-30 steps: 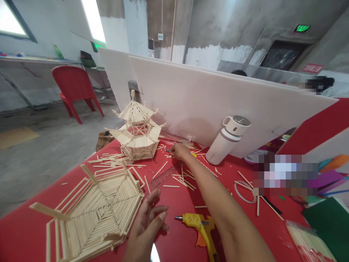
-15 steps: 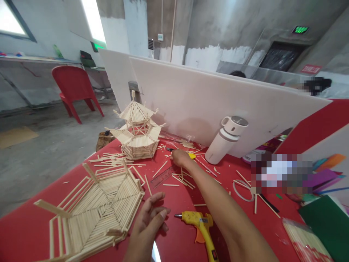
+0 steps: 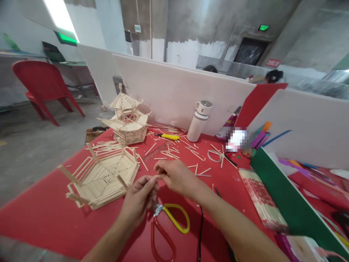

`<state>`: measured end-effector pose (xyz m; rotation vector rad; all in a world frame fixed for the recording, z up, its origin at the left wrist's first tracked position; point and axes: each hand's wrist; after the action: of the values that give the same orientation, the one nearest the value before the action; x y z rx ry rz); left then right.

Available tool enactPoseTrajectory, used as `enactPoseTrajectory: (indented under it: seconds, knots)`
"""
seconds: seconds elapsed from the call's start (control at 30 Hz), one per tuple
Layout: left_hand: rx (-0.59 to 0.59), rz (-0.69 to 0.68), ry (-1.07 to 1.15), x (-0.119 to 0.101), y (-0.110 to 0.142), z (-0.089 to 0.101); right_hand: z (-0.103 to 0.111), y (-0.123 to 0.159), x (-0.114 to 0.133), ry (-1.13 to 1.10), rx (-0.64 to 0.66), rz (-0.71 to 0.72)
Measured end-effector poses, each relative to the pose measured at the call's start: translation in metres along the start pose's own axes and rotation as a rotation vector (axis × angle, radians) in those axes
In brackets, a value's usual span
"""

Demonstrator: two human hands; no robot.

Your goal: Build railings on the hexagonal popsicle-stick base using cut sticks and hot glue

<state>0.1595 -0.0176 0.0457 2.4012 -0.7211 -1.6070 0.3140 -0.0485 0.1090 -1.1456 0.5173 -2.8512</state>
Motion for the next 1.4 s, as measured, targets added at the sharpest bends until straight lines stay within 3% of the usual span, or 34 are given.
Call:
enactPoseTrajectory:
  seconds: [0.17,0.27,0.37,0.43,0.5,0.6,0.83,0.93,1.1,1.23,1.4]
  knots:
    - [0.025,0.064,-0.066,0.005,0.036,0.032,-0.026,0.057,0.023,0.143,-0.073,0.079]
    - [0.035,0.078,-0.062,0.004,0.049,0.051,-0.044,0.078,0.031,0.11,-0.102,0.071]
    - [-0.019,0.033,-0.034,0.002,0.054,0.067,-0.057,0.102,0.031,0.128,-0.197,-0.053]
    - [-0.086,0.003,-0.005,0.0,0.055,0.076,-0.066,0.121,0.025,0.283,-0.234,-0.175]
    - [-0.134,-0.007,0.025,-0.001,0.054,0.083,-0.074,0.139,0.018,0.457,-0.202,-0.272]
    - [-0.167,0.006,0.06,0.0,0.051,0.088,-0.085,0.158,0.011,0.589,-0.173,-0.289]
    - [-0.151,0.122,0.201,0.006,0.042,0.091,-0.086,0.149,0.021,0.686,-0.057,-0.401]
    - [-0.14,0.187,0.257,0.006,0.042,0.092,-0.081,0.15,0.015,0.693,-0.081,-0.429]
    - [-0.138,0.251,0.288,0.004,0.046,0.086,-0.085,0.168,0.008,0.395,-0.258,-0.412]
    - [-0.086,0.303,0.273,0.0,0.051,0.077,-0.1,0.171,0.027,0.159,-0.402,-0.36]
    - [-0.107,0.192,0.27,-0.004,0.057,0.068,-0.113,0.158,0.047,0.052,-0.395,-0.287]
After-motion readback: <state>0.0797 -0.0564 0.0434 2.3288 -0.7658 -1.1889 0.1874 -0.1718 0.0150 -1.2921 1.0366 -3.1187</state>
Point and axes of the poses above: each hand's wrist, its own y-axis away from the middle knuckle, its own z-axis out of the back of the hand, x = y × z, and after that the axes turned 15 degrees about -x, right-handed
